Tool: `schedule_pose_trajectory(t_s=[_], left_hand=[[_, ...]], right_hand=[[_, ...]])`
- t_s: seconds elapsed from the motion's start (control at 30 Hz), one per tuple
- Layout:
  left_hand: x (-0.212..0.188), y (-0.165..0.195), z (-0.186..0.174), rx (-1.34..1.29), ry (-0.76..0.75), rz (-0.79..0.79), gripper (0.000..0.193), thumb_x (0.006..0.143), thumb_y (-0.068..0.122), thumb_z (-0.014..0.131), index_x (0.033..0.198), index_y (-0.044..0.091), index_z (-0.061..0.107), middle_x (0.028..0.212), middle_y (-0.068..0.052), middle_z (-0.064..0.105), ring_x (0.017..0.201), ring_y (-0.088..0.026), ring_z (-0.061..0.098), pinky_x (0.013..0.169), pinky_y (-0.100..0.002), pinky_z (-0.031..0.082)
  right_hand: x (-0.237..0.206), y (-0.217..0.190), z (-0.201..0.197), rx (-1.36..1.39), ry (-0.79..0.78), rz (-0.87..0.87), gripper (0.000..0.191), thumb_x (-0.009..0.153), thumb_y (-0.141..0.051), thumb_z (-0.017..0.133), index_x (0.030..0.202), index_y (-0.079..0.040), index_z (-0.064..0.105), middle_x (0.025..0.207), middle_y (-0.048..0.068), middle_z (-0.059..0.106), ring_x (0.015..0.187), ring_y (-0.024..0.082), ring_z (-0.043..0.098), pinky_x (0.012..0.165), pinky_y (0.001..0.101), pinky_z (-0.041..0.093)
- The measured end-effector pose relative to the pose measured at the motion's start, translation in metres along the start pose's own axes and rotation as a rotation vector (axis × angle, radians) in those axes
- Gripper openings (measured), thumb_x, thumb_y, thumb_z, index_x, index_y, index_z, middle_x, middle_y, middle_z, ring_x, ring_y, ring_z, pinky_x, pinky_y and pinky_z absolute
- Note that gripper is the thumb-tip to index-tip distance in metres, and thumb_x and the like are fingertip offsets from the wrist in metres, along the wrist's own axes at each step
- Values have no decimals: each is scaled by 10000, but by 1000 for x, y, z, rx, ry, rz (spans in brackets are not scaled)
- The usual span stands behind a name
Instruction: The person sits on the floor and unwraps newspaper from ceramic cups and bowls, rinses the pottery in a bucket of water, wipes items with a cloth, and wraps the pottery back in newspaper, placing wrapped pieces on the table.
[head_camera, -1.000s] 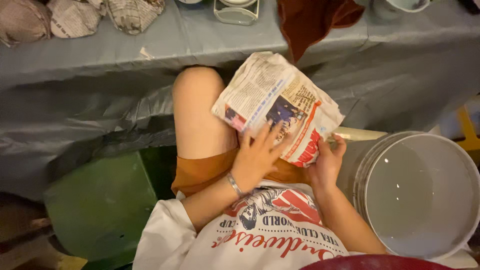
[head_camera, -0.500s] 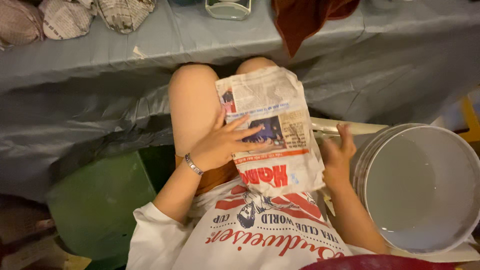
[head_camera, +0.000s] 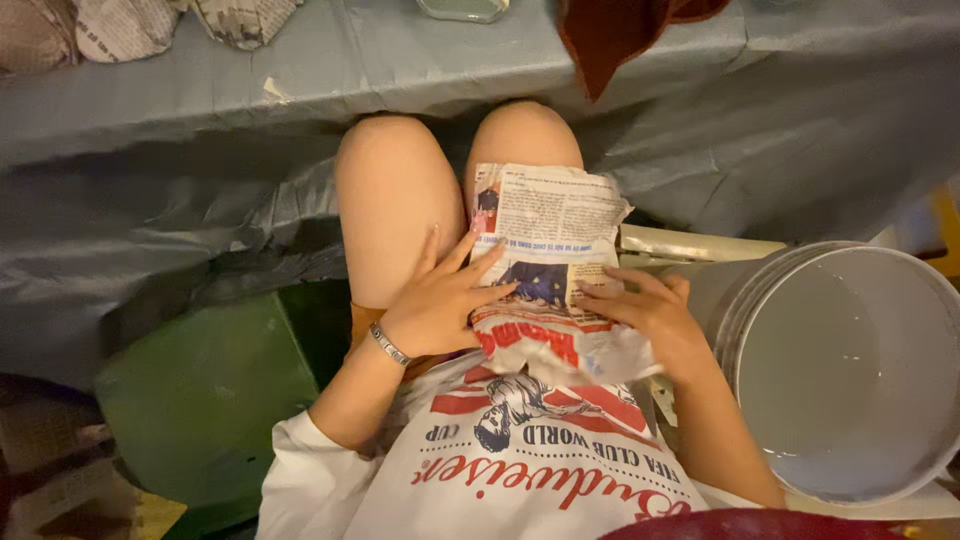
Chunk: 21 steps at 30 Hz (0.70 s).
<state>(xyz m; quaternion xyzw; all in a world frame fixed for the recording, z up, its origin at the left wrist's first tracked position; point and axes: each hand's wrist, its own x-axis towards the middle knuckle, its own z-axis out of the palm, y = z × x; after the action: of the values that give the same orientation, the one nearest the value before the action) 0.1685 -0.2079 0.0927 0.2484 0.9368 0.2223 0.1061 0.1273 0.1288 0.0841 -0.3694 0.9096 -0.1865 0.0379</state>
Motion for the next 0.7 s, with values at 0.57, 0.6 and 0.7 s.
schedule_pose_trajectory(t_s=[0.57, 0.6, 0.7], left_hand=[[38, 5, 35, 49, 776, -346, 127, 998, 179, 659, 956, 63, 626, 712, -156, 649, 642, -369, 626, 674, -503, 467], [42, 4, 35, 77, 784, -355, 130, 1005, 184, 655, 960, 66, 622, 711, -154, 654, 625, -365, 629, 650, -497, 465], [59, 2, 30, 196, 613, -585, 214, 1005, 290, 653, 917, 96, 634, 594, -162, 644, 543, -370, 639, 569, -494, 480]], right_hand=[[37, 62, 97, 1379, 291, 814, 317, 952, -258, 689, 1201, -63, 694, 1014, 4, 770, 844, 84, 708, 723, 249, 559], [37, 62, 99, 1416, 308, 776, 322, 952, -249, 687, 1211, -58, 691, 1040, 2, 778, 885, 83, 724, 767, 244, 577], [37, 56, 102, 1074, 266, 984, 351, 1069, -338, 635, 1199, -23, 715, 834, 101, 670, 622, 238, 514, 543, 424, 377]])
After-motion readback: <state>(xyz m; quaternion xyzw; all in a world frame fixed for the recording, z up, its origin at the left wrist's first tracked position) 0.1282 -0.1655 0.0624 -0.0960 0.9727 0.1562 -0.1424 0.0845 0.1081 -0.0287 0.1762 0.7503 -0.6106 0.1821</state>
